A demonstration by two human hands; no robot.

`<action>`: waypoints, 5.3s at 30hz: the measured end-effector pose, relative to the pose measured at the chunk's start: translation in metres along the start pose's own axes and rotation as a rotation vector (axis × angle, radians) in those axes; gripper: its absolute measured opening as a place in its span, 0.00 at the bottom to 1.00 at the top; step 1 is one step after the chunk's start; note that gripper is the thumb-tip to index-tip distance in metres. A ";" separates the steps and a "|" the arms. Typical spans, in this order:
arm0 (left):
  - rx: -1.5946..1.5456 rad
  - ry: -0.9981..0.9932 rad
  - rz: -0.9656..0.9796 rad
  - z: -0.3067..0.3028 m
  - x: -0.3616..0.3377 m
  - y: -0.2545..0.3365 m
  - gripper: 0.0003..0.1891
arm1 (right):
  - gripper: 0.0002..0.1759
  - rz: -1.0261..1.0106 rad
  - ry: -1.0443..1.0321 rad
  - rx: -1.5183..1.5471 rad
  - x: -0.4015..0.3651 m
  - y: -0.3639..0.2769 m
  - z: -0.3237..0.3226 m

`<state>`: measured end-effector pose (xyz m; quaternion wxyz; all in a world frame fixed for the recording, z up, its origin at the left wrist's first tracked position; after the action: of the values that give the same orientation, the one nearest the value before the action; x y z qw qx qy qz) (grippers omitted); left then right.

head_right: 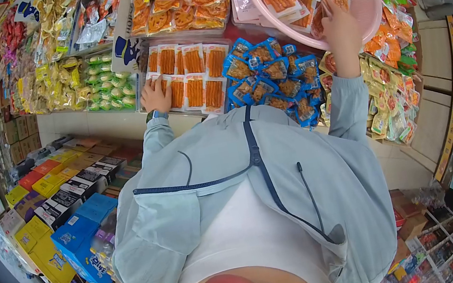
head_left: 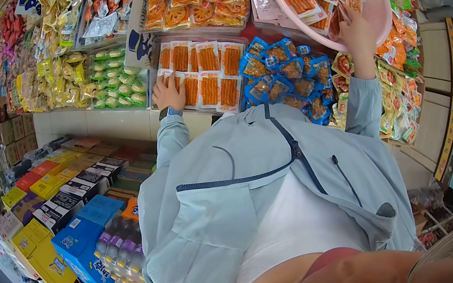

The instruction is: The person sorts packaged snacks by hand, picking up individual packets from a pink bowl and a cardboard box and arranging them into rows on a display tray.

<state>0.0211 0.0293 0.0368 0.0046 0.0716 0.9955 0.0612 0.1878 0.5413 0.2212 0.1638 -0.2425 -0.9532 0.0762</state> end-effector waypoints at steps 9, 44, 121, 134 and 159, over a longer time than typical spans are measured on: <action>-0.129 0.132 0.032 -0.001 -0.010 0.002 0.29 | 0.12 0.035 0.474 0.212 -0.033 -0.031 -0.084; 0.297 -0.180 0.147 0.002 0.067 0.040 0.35 | 0.09 0.345 -0.352 1.599 -0.149 -0.143 0.077; -1.765 -0.892 -0.348 -0.043 -0.075 0.160 0.23 | 0.20 -0.076 -0.373 1.173 -0.135 -0.169 0.083; -0.048 -0.059 -0.103 0.000 0.055 0.062 0.38 | 0.17 -0.293 0.268 0.380 -0.016 -0.072 -0.022; 0.128 -0.202 0.050 0.016 0.045 0.054 0.44 | 0.15 0.272 0.333 1.012 -0.017 -0.007 -0.004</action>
<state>-0.0160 0.0905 0.0274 0.0989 0.1024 0.9898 -0.0099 0.2004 0.5265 0.2217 0.3975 -0.2631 -0.7188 0.5060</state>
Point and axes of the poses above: each hand's wrist, its own x-axis towards the middle knuckle, its own z-axis out of the palm, y = z × x, the point moved 5 cm from there along x, towards the middle knuckle, and after that the axes turned 13 degrees about -z, right-handed, at the moved point
